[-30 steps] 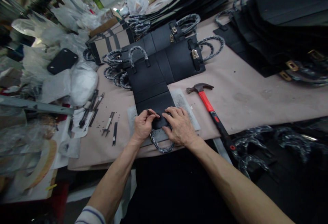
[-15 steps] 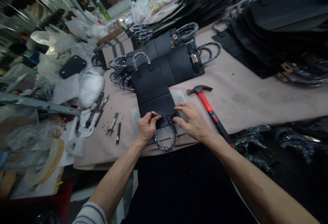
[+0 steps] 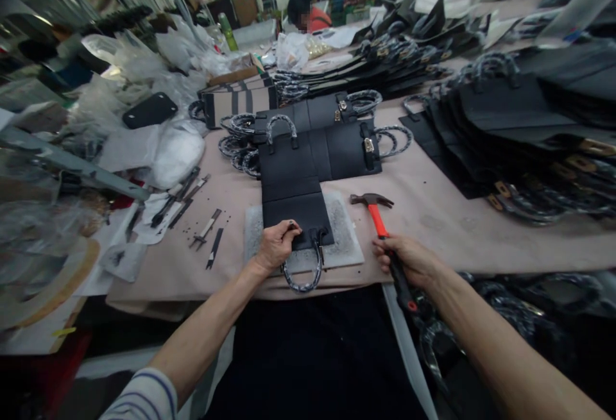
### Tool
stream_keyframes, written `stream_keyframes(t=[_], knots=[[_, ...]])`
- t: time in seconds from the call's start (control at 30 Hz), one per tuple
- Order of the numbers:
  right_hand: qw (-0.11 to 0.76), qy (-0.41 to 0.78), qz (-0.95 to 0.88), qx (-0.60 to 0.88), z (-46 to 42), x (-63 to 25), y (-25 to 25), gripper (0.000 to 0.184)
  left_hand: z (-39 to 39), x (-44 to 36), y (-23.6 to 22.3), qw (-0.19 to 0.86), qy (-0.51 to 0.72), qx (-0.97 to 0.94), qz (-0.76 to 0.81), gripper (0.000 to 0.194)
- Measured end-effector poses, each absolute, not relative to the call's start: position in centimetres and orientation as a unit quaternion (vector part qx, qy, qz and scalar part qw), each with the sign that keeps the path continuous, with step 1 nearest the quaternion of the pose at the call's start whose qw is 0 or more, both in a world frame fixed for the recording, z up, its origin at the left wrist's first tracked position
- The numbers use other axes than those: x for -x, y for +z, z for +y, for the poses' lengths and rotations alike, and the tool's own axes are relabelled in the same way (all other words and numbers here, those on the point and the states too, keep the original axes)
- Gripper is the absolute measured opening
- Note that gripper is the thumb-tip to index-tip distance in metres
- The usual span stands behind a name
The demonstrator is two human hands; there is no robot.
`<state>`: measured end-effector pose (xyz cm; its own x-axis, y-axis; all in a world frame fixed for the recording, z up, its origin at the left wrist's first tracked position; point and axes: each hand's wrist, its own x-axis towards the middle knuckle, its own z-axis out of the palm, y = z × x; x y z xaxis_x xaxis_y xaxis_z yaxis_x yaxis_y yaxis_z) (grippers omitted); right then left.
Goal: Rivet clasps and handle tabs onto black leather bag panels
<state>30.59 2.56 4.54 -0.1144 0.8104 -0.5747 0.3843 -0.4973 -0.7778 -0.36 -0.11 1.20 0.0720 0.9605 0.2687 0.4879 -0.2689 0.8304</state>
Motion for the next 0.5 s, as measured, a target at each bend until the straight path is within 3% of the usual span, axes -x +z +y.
stream_keyframes(t=[0.13,0.3,0.37,0.5], knots=[[0.236,0.585,-0.455,0.628,1.6,-28.1,8.9,0.032,-0.2,0.4,0.8,0.270,0.436,-0.675,0.531,0.011],[0.328,0.239,-0.721,0.561,-0.5,-25.7,13.3,0.033,-0.2,0.4,0.6,0.263,0.422,-0.678,0.541,0.011],[0.301,0.152,-0.796,0.503,-1.2,-25.1,13.5,0.032,-0.1,0.4,0.5,0.256,0.418,-0.684,0.540,0.011],[0.180,0.129,-0.865,0.449,-1.5,-24.9,14.1,0.031,-0.1,0.5,0.0,0.233,0.438,-0.700,0.513,0.011]])
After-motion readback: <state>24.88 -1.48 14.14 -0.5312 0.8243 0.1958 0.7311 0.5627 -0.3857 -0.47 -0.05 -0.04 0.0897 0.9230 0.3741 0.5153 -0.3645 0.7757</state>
